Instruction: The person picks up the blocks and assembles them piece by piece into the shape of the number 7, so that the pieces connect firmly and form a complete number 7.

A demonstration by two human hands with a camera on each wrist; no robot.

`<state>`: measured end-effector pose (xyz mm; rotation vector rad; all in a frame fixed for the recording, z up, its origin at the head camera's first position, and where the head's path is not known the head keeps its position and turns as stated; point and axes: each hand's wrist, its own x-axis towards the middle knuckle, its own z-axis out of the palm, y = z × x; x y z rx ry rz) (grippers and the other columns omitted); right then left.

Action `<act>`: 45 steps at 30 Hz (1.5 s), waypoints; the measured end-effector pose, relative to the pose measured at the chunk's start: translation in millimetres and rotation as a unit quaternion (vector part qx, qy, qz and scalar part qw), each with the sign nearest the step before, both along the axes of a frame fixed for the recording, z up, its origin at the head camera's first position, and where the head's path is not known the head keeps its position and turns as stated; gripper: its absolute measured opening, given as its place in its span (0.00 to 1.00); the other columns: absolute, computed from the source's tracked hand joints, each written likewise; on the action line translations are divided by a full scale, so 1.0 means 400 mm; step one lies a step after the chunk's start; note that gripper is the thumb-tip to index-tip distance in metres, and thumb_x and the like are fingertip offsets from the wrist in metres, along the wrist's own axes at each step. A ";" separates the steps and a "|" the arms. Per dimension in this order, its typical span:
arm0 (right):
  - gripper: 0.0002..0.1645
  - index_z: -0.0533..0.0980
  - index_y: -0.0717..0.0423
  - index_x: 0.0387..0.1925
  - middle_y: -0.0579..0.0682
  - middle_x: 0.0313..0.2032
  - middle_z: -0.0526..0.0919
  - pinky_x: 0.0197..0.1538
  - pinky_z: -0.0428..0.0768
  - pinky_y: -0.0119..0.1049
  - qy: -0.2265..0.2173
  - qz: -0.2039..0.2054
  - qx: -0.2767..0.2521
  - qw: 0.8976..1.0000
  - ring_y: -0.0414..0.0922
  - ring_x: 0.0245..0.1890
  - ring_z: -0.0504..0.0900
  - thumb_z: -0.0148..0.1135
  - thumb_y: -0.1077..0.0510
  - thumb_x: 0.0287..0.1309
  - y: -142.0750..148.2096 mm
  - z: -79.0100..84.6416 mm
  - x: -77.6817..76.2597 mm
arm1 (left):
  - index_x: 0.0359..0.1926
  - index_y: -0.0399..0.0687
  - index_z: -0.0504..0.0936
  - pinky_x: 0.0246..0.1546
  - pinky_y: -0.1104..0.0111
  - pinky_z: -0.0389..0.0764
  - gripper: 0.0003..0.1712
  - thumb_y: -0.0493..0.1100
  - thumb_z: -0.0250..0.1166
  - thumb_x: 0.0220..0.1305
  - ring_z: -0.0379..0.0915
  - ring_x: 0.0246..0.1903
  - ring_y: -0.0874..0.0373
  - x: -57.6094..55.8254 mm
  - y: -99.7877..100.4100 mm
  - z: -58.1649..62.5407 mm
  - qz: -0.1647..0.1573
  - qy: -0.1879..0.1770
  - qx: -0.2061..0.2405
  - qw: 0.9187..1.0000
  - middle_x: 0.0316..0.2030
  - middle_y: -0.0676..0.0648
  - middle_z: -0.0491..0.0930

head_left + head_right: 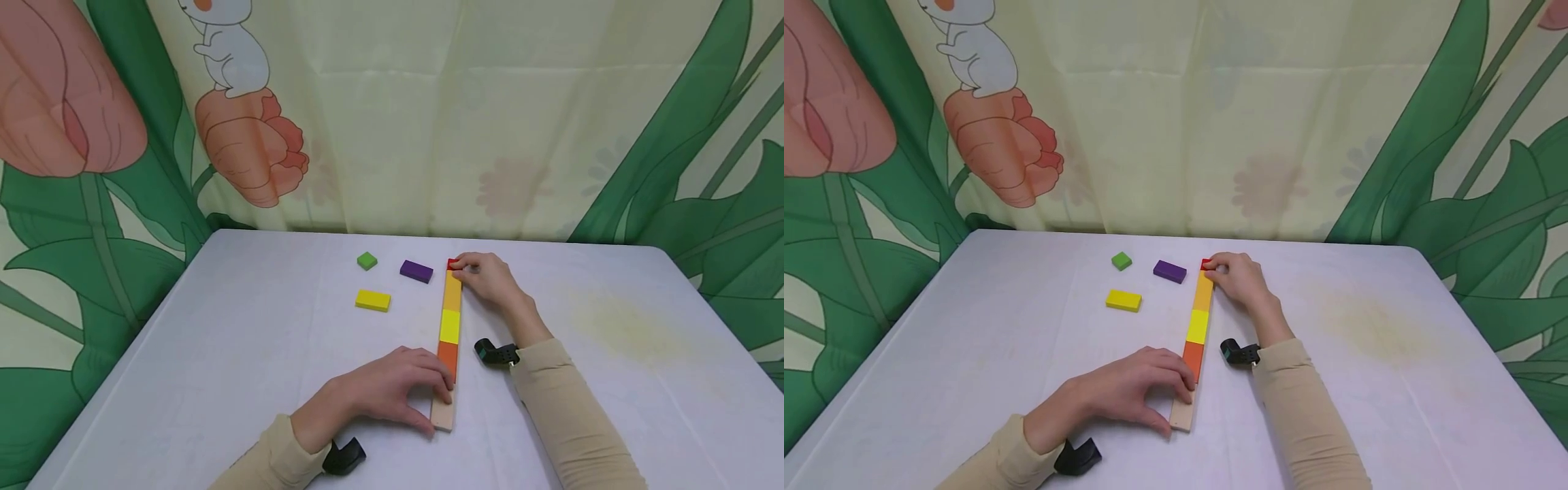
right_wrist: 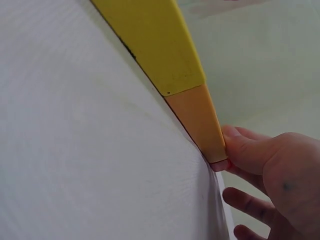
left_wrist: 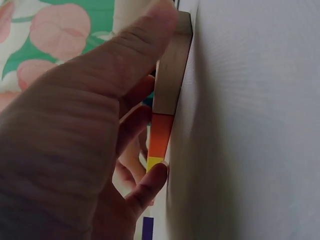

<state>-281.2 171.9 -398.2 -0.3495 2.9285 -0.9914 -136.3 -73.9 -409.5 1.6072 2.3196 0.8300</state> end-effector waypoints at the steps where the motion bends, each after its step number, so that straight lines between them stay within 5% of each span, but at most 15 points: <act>1: 0.13 0.84 0.56 0.50 0.57 0.61 0.78 0.68 0.63 0.59 -0.003 -0.001 0.001 1.000 0.60 0.63 0.70 0.65 0.56 0.68 0.000 0.001 0.001 | 0.50 0.57 0.85 0.60 0.71 0.65 0.22 0.57 0.77 0.56 0.66 0.58 0.70 0.000 0.000 0.001 0.001 0.000 -0.002 1.000 0.55 0.62 0.76; 9: 0.14 0.84 0.56 0.50 0.57 0.63 0.76 0.69 0.62 0.60 -0.020 -0.014 0.004 1.000 0.60 0.64 0.68 0.64 0.54 0.68 -0.003 0.003 0.003 | 0.53 0.56 0.84 0.64 0.68 0.64 0.23 0.55 0.76 0.58 0.64 0.61 0.68 -0.013 0.005 0.017 0.006 -0.039 0.017 0.999 0.57 0.60 0.75; 17: 0.14 0.84 0.57 0.51 0.57 0.63 0.77 0.69 0.62 0.59 -0.017 -0.011 0.003 1.000 0.60 0.65 0.69 0.65 0.55 0.68 -0.004 0.005 0.004 | 0.54 0.53 0.85 0.65 0.68 0.65 0.20 0.48 0.75 0.61 0.64 0.62 0.63 -0.040 -0.006 0.038 0.095 -0.025 0.048 0.994 0.57 0.57 0.75; 25: 0.15 0.84 0.56 0.52 0.56 0.63 0.77 0.69 0.62 0.60 -0.029 -0.020 -0.002 0.999 0.60 0.66 0.68 0.65 0.54 0.68 -0.005 0.000 0.002 | 0.58 0.51 0.83 0.65 0.66 0.67 0.22 0.46 0.73 0.63 0.64 0.63 0.62 -0.083 -0.018 0.045 0.148 -0.032 0.037 0.988 0.60 0.56 0.74; 36: 0.15 0.84 0.55 0.52 0.56 0.62 0.78 0.69 0.62 0.59 -0.027 -0.015 -0.008 0.999 0.59 0.65 0.69 0.65 0.55 0.68 -0.002 0.000 0.007 | 0.59 0.45 0.81 0.65 0.59 0.68 0.23 0.44 0.71 0.65 0.67 0.63 0.54 -0.180 -0.033 0.052 0.197 0.027 0.055 0.978 0.60 0.50 0.76; 45: 0.15 0.84 0.54 0.53 0.57 0.65 0.75 0.69 0.61 0.59 -0.032 -0.019 -0.007 0.999 0.60 0.66 0.67 0.64 0.55 0.69 -0.003 0.001 0.004 | 0.62 0.48 0.80 0.67 0.62 0.65 0.24 0.46 0.69 0.67 0.64 0.65 0.55 -0.263 -0.023 0.061 0.244 0.032 0.015 0.969 0.63 0.51 0.74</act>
